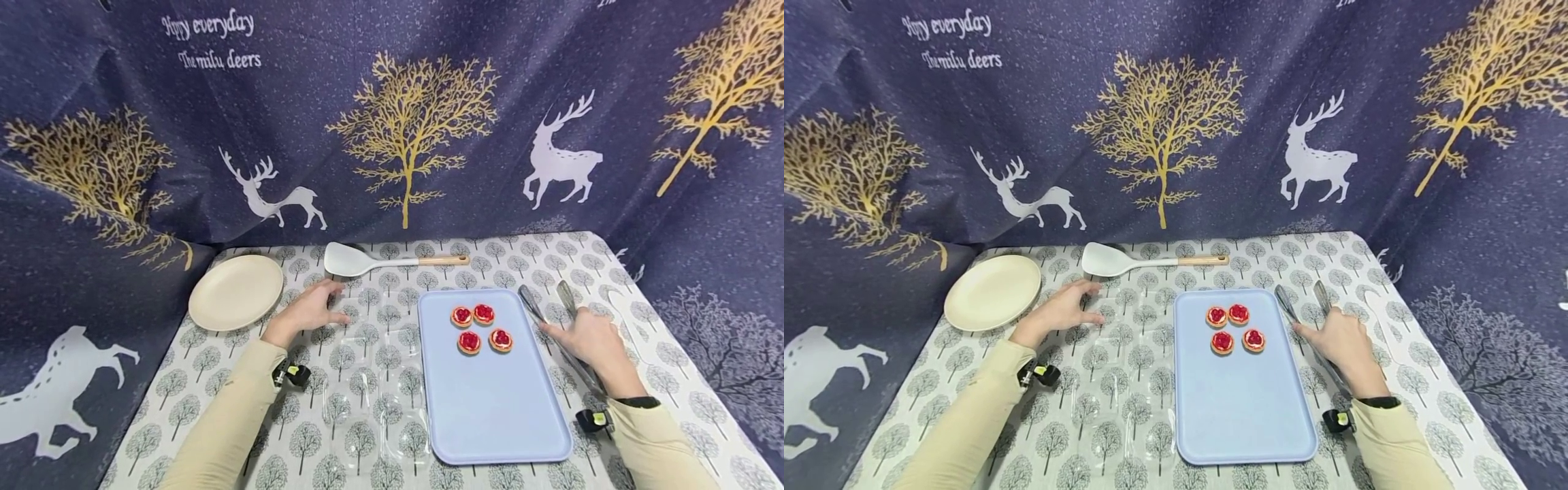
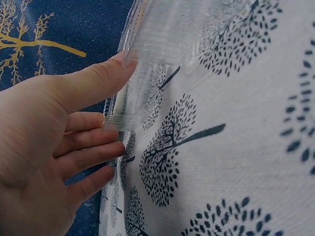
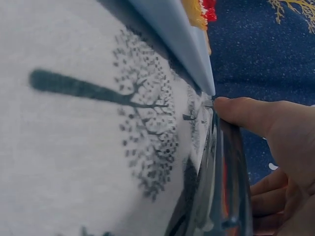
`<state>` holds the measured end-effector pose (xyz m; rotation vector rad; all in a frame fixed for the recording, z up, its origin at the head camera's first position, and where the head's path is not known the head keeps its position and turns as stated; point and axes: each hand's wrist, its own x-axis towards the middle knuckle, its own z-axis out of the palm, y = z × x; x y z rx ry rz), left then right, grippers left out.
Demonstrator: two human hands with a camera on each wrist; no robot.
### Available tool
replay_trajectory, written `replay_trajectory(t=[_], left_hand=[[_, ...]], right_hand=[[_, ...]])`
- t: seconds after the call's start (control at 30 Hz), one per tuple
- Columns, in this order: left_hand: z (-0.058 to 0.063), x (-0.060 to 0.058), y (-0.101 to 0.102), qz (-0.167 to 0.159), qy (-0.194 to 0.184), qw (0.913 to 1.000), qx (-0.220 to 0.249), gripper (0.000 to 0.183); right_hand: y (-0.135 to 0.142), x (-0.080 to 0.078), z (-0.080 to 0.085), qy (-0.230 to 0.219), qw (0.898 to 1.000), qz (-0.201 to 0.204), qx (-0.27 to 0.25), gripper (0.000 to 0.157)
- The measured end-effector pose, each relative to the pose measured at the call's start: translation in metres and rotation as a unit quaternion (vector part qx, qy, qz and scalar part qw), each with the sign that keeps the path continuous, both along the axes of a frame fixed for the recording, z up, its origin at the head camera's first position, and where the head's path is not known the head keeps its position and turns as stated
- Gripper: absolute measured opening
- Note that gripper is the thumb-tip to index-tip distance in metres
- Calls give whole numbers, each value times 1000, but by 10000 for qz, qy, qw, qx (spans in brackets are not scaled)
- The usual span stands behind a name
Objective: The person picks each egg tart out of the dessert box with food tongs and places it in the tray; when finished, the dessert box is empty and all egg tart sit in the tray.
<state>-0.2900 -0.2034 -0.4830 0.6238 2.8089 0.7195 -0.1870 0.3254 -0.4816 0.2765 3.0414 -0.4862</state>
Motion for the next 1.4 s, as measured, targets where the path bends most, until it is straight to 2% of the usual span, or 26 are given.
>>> replay_trajectory(t=[0.2, 0.33, 0.53, 0.87, 1.4], left_hand=[[1, 1, -1, 42, 58, 10000, 4, 81], [1, 1, -2, 61, 116, 9999, -33, 81], [2, 0, 0, 0, 153, 9998, -92, 82], [2, 5, 1, 103, 121, 9994, -320, 85], [-4, 11, 6, 27, 190, 9995, -262, 88]], right_hand=[[-2, -1, -1, 82, 9997, 212, 106, 71], [-3, -2, -3, 266, 9990, 276, 220, 81], [-3, 0, -9, 396, 9988, 167, 229, 98], [-3, 2, -9, 419, 9986, 243, 205, 105], [2, 9, -2, 462, 9975, 468, 268, 88]])
